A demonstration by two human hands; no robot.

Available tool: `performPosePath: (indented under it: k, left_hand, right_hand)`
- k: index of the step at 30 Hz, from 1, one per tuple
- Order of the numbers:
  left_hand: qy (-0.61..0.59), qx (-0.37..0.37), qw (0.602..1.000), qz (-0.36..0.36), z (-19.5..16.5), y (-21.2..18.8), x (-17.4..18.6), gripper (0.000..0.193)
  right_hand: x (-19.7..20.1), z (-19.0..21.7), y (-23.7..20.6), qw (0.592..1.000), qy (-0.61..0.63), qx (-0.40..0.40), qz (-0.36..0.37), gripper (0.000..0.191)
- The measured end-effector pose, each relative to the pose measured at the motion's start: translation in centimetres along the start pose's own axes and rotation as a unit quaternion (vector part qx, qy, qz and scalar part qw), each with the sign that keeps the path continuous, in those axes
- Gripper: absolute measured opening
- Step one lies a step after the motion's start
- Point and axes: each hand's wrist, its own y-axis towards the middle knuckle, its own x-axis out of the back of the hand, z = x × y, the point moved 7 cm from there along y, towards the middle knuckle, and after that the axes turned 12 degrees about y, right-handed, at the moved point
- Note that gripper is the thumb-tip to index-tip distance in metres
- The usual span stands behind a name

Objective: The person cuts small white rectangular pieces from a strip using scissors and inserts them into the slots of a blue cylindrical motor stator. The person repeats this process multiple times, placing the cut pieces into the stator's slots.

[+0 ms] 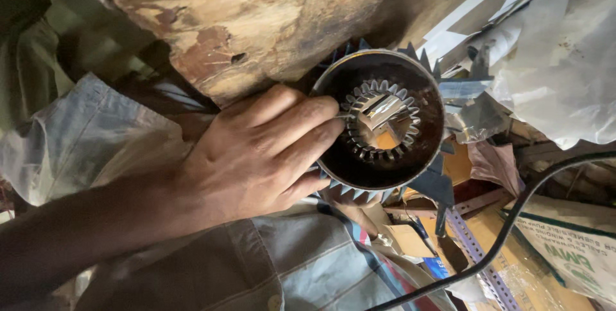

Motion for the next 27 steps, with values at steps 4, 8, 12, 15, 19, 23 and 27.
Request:
performPosePath:
  k: [4,8,12,15,19,23,27]
  left_hand:
    - [-0.023,0.0,1.0,-0.013,0.0,-0.1,0.3,0.071]
    - [-0.027,-0.001,1.0,0.014,-0.3,-0.1,0.1,0.065]
    - [-0.001,0.007,1.0,-0.027,-0.3,-0.3,0.5,0.069]
    - [0.031,-0.002,0.999,-0.031,-0.5,-0.7,0.6,0.071]
    - [0.038,-0.004,0.999,-0.017,-1.0,-1.2,0.6,0.073]
    - [0.009,-0.003,0.999,-0.051,-2.2,-2.1,1.6,0.069]
    - [0.005,-0.023,0.998,-0.051,-4.2,-3.0,2.5,0.059]
  right_hand:
    - [-0.1,0.1,0.0,1.0,-0.003,0.0,0.007,0.063]
    - [-0.2,0.3,0.2,1.0,-0.003,0.005,0.012,0.063]
    - [-0.5,0.5,0.5,0.999,-0.001,0.014,0.033,0.063]
    - [-0.1,0.8,0.7,0.998,-0.003,0.027,0.05,0.063]
    - [1.5,1.2,1.3,0.995,0.0,0.047,0.084,0.062]
    - [3.0,1.8,1.2,0.988,0.047,0.05,0.14,0.06]
    - [4.2,1.7,0.4,0.984,0.079,0.096,0.13,0.05]
